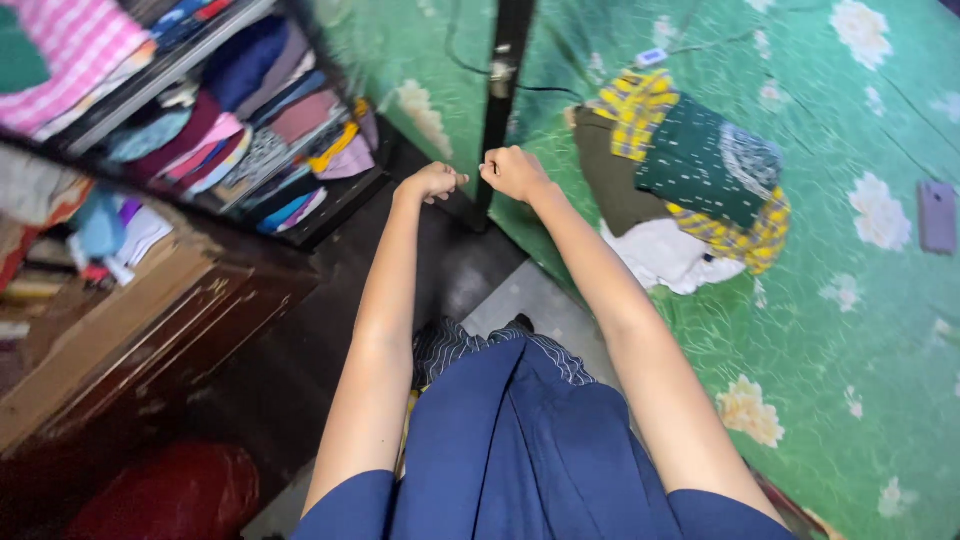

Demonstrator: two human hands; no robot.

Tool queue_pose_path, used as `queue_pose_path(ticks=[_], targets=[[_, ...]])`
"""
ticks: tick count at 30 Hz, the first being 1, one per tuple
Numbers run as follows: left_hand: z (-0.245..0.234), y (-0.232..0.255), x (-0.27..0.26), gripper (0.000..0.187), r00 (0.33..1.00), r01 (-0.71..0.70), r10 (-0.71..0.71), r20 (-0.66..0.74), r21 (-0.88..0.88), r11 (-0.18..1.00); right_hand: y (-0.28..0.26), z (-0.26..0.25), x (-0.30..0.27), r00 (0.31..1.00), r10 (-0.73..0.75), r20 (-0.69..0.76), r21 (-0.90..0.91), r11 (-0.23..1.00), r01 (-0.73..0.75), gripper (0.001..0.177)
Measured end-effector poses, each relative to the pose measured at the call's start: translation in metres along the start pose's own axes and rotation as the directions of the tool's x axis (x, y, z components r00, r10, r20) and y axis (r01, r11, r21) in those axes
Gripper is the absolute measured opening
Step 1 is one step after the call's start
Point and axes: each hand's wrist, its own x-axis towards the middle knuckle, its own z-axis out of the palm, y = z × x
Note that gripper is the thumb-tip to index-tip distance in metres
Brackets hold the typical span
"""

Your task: Take folded clothes from a shelf and place them on a bed.

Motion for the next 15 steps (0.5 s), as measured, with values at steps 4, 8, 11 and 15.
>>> queue_pose_path(ticks=[4, 8, 11, 15], targets=[[-0.043, -0.064, -0.026, 0.043, 0.994, 0.033, -0.04, -0.106, -0.059, 0.998, -0.067, 0.027, 0.029, 0.992, -0.104, 0.065, -0.082, 0.991, 0.11, 0.03], [-0.085, -0.13, -0.047, 0.04, 0.972, 0.059, -0.078, -0.223, -0.087, 0.994, -0.135, 0.047, 0.055, 0.979, -0.149, 0.137, -0.131, 0.977, 0.167, 0.031], [-0.12, -0.17, -0.072, 0.04, 0.943, 0.058, -0.077, -0.324, -0.068, 0.996, -0.171, 0.068, 0.076, 0.968, -0.198, 0.151, -0.13, 0.967, 0.218, 0.029], [-0.162, -0.21, -0.126, 0.037, 0.826, 0.06, -0.097, -0.555, -0.084, 0.995, -0.222, 0.09, 0.102, 0.951, -0.274, 0.144, -0.122, 0.949, 0.292, 0.028]])
